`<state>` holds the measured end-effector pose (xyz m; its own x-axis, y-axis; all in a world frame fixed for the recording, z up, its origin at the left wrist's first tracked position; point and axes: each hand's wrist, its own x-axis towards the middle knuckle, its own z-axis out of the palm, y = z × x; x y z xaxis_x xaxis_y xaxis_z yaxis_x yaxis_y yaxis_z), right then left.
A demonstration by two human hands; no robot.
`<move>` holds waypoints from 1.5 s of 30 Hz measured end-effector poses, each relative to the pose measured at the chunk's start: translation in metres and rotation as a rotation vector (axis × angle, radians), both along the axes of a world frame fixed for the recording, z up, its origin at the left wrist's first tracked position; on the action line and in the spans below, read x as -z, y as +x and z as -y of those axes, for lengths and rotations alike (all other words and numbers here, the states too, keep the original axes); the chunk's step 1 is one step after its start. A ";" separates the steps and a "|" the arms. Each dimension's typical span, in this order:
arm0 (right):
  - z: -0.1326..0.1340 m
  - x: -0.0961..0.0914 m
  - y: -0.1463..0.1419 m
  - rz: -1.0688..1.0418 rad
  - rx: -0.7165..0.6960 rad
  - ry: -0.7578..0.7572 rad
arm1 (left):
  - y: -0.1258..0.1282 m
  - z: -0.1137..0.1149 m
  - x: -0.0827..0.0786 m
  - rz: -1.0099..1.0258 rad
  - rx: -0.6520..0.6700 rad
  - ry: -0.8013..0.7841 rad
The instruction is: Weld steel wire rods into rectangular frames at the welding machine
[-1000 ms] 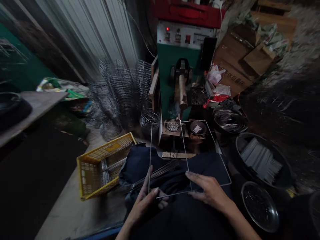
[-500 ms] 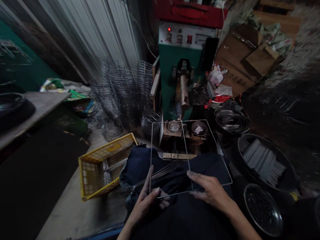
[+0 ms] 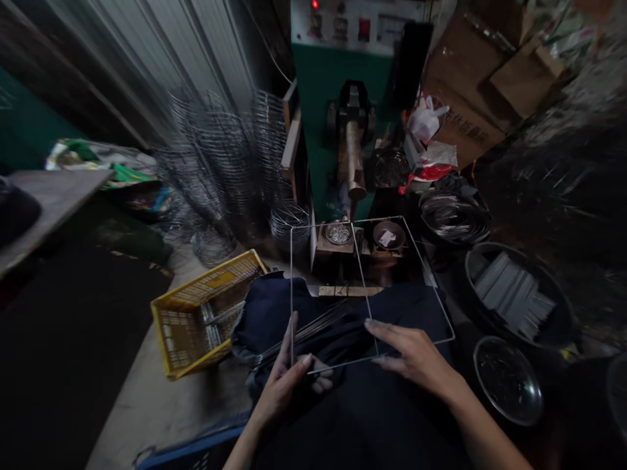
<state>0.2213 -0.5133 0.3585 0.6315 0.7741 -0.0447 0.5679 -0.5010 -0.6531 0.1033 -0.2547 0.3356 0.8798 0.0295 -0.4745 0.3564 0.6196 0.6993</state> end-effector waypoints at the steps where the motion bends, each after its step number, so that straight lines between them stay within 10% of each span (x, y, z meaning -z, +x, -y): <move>1: 0.000 -0.001 0.000 -0.006 -0.001 -0.005 | 0.000 0.001 0.001 -0.005 -0.007 0.002; 14: -0.011 0.019 0.014 0.063 0.081 0.069 | 0.023 -0.010 0.013 0.154 0.034 0.043; 23: -0.057 -0.009 0.201 0.010 0.215 0.186 | 0.190 -0.056 0.014 0.392 0.000 0.074; 29: -0.108 -0.012 0.295 -0.406 0.200 0.160 | 0.247 -0.078 0.021 0.402 -0.083 0.031; 45: -0.143 -0.021 0.306 -0.431 0.083 0.217 | 0.260 -0.091 0.030 0.416 -0.137 -0.017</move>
